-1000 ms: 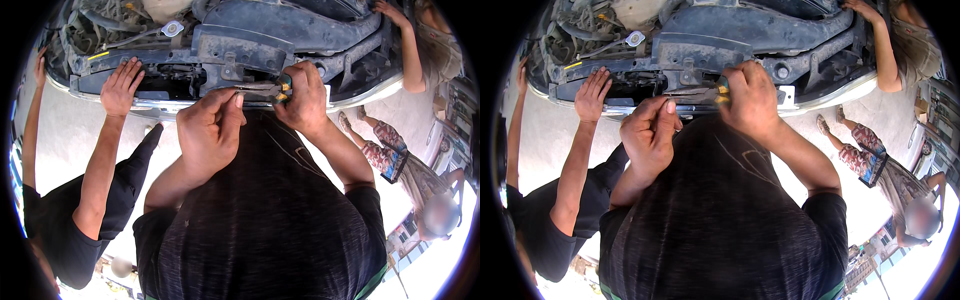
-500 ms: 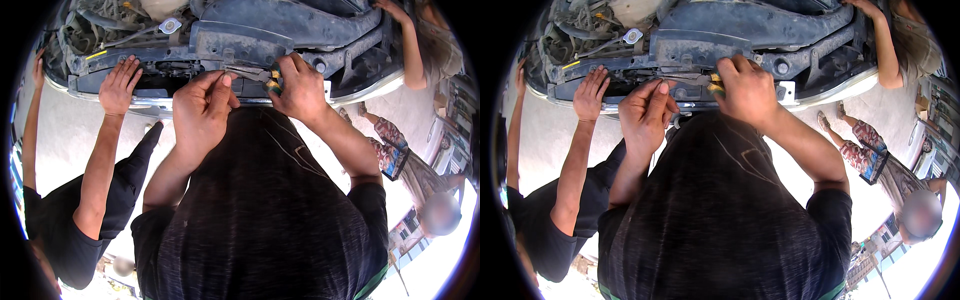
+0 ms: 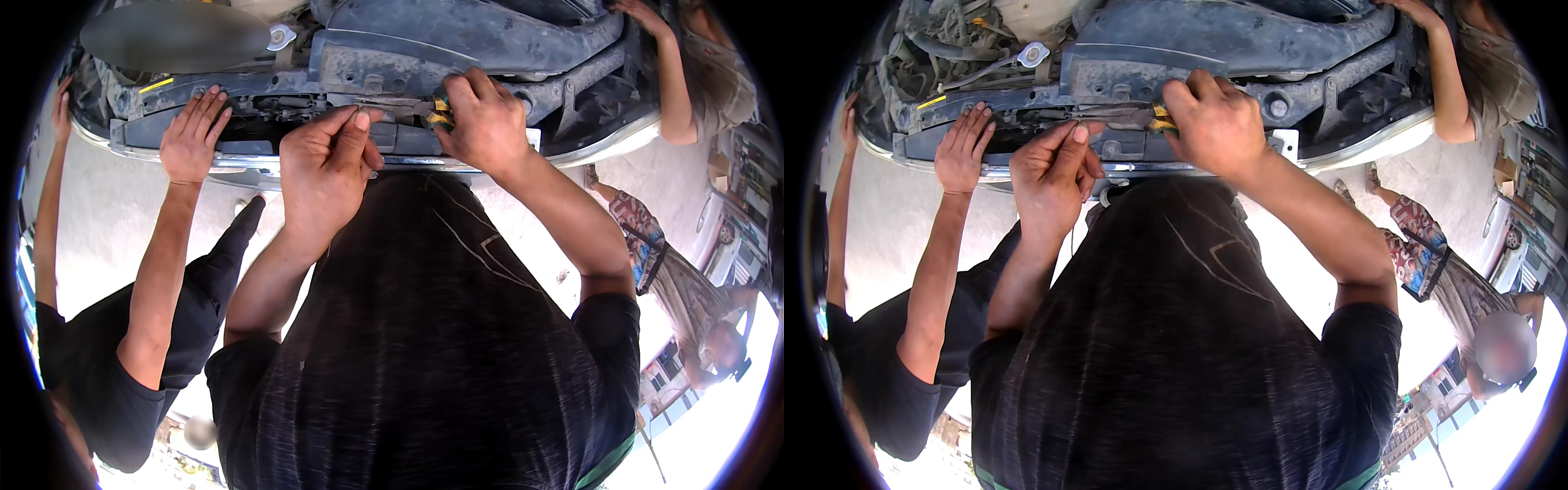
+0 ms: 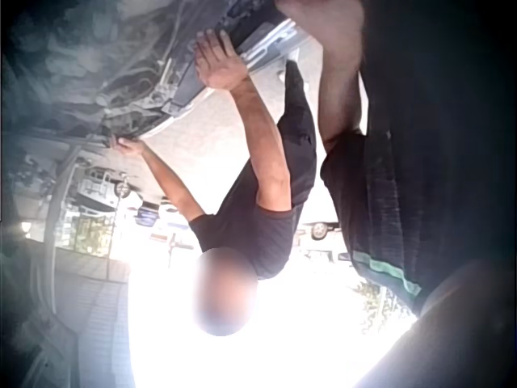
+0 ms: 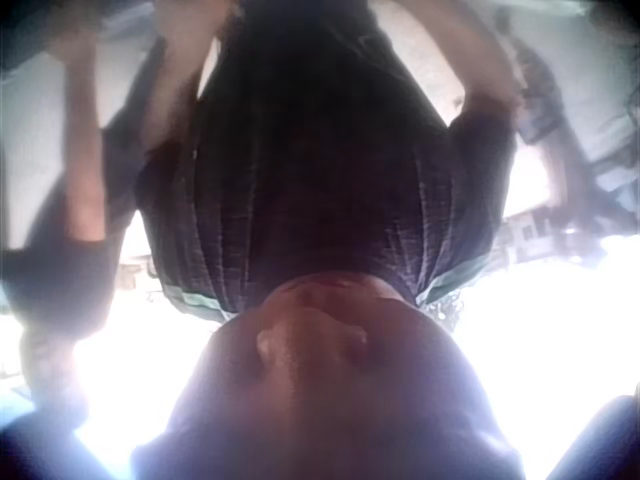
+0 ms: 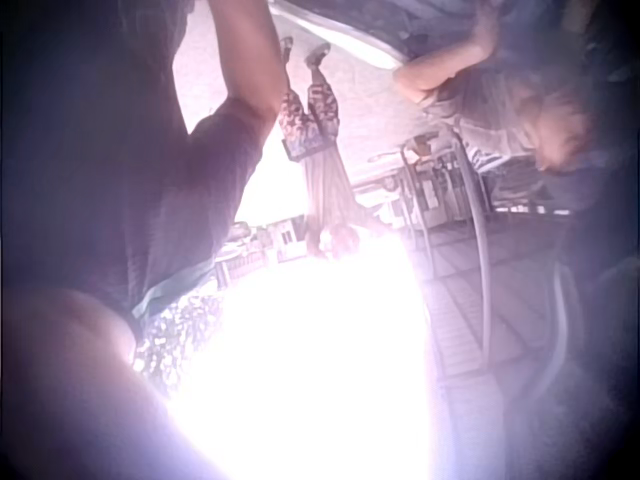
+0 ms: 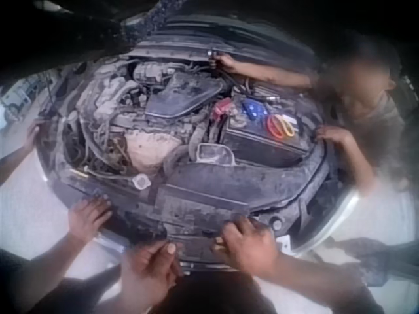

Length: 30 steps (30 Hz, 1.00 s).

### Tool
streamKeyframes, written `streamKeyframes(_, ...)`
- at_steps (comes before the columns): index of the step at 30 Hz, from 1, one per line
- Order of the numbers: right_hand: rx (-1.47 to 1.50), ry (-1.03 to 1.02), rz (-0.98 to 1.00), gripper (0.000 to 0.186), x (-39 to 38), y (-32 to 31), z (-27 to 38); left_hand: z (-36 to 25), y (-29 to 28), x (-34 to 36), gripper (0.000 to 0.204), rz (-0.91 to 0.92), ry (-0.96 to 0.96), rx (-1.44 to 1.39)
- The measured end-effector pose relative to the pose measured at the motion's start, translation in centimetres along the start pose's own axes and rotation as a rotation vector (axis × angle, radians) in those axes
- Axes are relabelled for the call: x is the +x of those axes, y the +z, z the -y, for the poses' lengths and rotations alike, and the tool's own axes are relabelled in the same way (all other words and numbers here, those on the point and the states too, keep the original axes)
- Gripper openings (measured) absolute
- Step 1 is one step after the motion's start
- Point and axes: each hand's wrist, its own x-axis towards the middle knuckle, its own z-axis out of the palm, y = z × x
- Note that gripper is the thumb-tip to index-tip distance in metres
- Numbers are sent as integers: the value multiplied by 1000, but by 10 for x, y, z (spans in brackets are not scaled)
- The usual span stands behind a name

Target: The person works on a car engine with two others, using pliers and a wire to manipulate components near the battery and radiator. The person retrieves a wire from a plastic bag, bends it with pliers, and inserts it into the engine bay while others assist.

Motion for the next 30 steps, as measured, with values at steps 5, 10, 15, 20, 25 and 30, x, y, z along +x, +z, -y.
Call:
streamKeyframes(5,-4,4,-17,54,1,6,0,3,0,2,22,-9,10,19)
streamKeyframes(10,31,8,-76,52,4,6,3,0,-2,2,23,-10,1,-4)
streamKeyframes(15,65,31,-96,54,5,-2,10,-6,-3,1,22,-19,24,15)
streamKeyframes(20,48,-26,-125,57,7,-4,3,-14,-6,2,23,44,-21,-15)
streamKeyframes(25,-4,-5,-30,58,6,-6,2,-11,-10,12,24,72,-61,-50)
streamKeyframes(30,-80,-24,26,54,12,0,-3,-3,-8,20,25,28,-123,-113)
